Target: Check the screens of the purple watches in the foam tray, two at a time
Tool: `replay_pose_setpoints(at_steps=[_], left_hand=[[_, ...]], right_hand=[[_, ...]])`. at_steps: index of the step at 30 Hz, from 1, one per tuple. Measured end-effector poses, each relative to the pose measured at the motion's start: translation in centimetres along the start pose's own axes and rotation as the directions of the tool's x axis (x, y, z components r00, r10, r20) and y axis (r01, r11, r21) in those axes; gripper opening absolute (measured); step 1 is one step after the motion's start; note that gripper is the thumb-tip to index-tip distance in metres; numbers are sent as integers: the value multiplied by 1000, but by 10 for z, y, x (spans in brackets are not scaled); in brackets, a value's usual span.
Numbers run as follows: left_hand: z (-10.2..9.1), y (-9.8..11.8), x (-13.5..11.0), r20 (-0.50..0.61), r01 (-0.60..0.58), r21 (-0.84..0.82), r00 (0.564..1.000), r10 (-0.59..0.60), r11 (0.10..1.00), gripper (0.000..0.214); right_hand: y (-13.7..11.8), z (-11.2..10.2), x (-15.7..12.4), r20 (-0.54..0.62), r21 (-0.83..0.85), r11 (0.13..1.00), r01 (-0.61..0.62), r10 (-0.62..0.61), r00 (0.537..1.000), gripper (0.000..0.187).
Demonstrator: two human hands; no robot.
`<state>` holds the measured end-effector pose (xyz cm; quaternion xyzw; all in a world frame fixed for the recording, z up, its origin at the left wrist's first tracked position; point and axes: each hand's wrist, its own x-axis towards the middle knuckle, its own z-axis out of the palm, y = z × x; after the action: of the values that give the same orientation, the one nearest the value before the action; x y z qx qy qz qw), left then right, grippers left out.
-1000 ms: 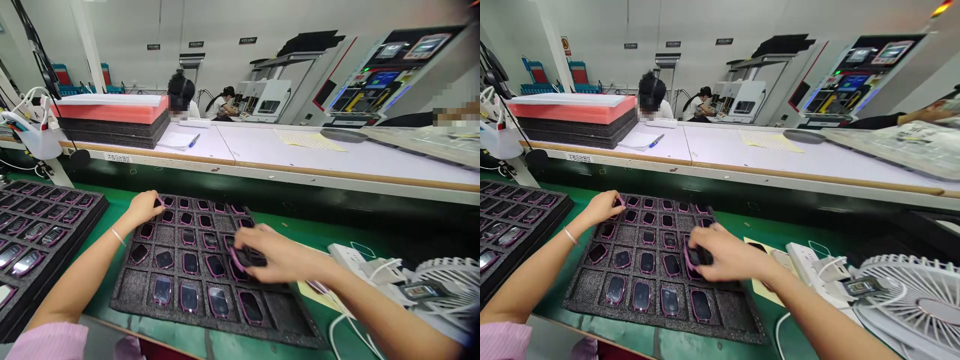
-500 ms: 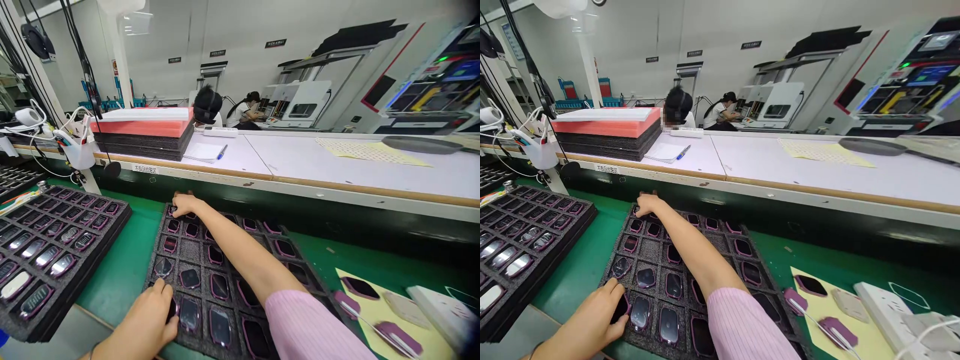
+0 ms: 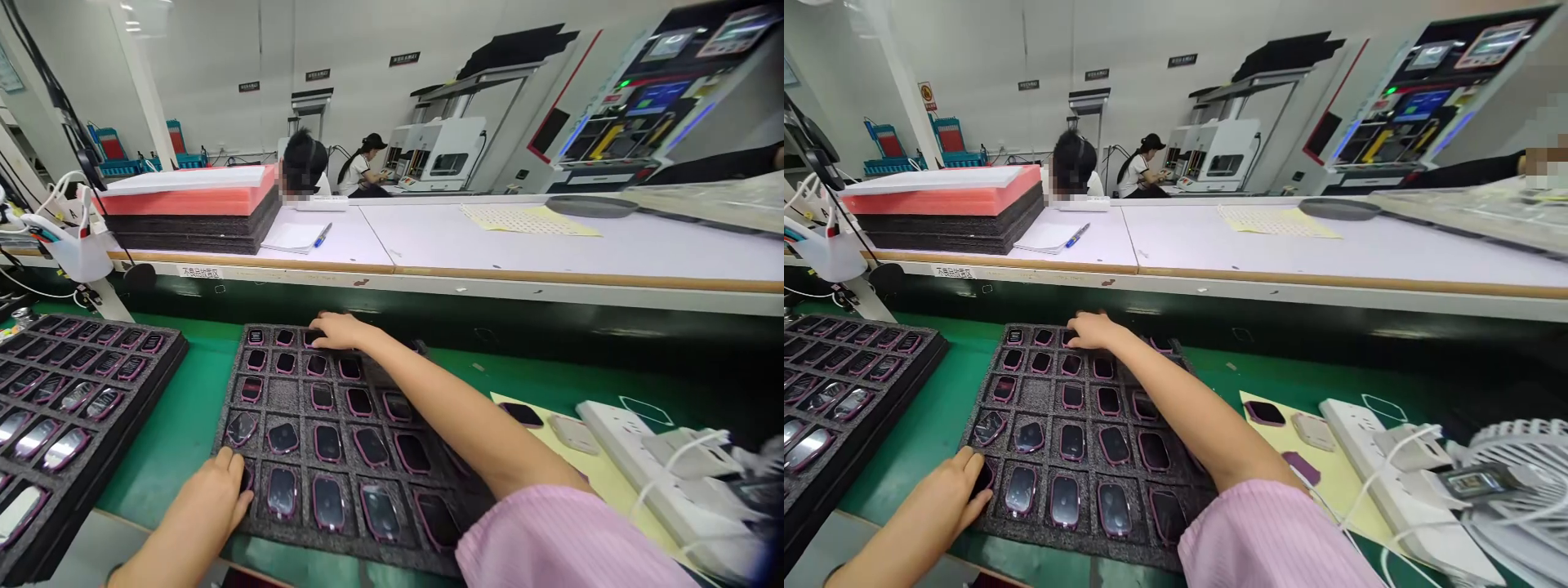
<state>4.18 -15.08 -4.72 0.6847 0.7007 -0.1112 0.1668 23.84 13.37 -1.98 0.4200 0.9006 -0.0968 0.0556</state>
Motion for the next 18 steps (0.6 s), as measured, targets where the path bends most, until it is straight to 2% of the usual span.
replay_pose_setpoints(at_steps=[3,6,8,11,13,15,18], left_hand=[[-20,-2,-2,-32,-49,50,998,50,998,35],[-56,0,13,-73,-90,126,992,99,988,36],[-84,7,41,-171,-85,163,979,113,983,30],[-115,27,103,-279,-50,128,957,84,991,31],[-121,41,147,-307,-14,84,951,39,996,33],[-119,51,181,-300,20,29,954,-11,999,37],[-111,57,208,-291,32,-78,955,-53,996,38]], right_hand=[[21,4,-21,-13,11,998,-66,67,998,40],[30,7,-32,-30,35,994,-100,102,994,38],[28,9,-31,-48,58,992,-113,116,992,36],[18,12,-18,-71,101,985,-139,147,987,32],[7,16,-7,-77,126,975,-182,193,978,32],[-5,21,2,-90,150,961,-233,248,965,34],[-18,26,9,-140,229,935,-270,306,942,36]])
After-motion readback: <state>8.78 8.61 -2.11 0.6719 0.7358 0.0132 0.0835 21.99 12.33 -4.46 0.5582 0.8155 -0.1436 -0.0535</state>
